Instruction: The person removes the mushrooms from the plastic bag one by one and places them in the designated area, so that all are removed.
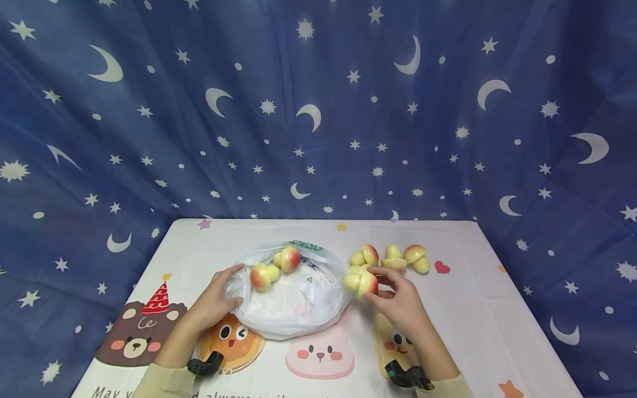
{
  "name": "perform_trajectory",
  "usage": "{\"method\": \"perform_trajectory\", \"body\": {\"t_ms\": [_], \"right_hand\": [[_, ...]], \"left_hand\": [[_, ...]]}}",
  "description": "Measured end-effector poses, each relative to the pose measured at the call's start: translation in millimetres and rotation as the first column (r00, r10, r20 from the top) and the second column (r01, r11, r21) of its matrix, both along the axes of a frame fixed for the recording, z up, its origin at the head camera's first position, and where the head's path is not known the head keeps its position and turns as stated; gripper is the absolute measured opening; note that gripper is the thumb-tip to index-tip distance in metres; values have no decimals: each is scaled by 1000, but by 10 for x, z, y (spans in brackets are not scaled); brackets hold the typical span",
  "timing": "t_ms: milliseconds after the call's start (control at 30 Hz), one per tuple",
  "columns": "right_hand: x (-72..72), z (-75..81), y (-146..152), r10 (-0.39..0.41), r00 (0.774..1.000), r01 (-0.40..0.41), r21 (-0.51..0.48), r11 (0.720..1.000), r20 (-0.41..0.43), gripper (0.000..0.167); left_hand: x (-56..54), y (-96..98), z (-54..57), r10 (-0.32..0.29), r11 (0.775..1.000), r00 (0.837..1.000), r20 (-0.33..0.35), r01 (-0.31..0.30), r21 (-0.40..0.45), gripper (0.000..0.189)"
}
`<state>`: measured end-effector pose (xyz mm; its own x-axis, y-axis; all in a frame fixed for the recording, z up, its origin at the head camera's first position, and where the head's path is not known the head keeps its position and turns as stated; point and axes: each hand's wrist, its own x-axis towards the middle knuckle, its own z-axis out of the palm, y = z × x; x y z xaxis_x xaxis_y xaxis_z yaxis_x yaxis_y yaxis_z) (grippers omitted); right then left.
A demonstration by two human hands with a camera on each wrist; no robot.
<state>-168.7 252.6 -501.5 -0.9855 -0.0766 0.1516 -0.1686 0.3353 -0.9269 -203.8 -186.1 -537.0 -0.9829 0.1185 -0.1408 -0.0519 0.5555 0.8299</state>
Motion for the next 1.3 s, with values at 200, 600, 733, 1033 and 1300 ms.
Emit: {"method": "perform_trajectory", "body": {"t_ms": [200, 600, 733, 1033, 1300], "right_hand": [[39, 0, 177, -49, 998, 48, 38, 998, 24, 54], [72, -14, 453, -138, 988, 132, 96, 987, 63, 55], [70, -50, 539, -154, 986, 145, 117, 982, 69, 57], [56, -137, 662, -166, 985, 158, 126, 979, 54, 58], [36, -166, 701, -192, 978, 173, 191, 966, 86, 60]], "left_hand": [[2, 6, 6, 1, 1000, 1000, 4, -1, -4, 82], [0, 3, 16, -1, 1000, 1000, 1, 1, -10, 83], [0, 12, 27, 0, 1000, 1000, 4, 0, -14, 83], [-3, 14, 20, 10, 1000, 1000, 2, -10, -17, 82], [-11, 4, -11, 19, 1000, 1000, -1, -19, -5, 81]]}}
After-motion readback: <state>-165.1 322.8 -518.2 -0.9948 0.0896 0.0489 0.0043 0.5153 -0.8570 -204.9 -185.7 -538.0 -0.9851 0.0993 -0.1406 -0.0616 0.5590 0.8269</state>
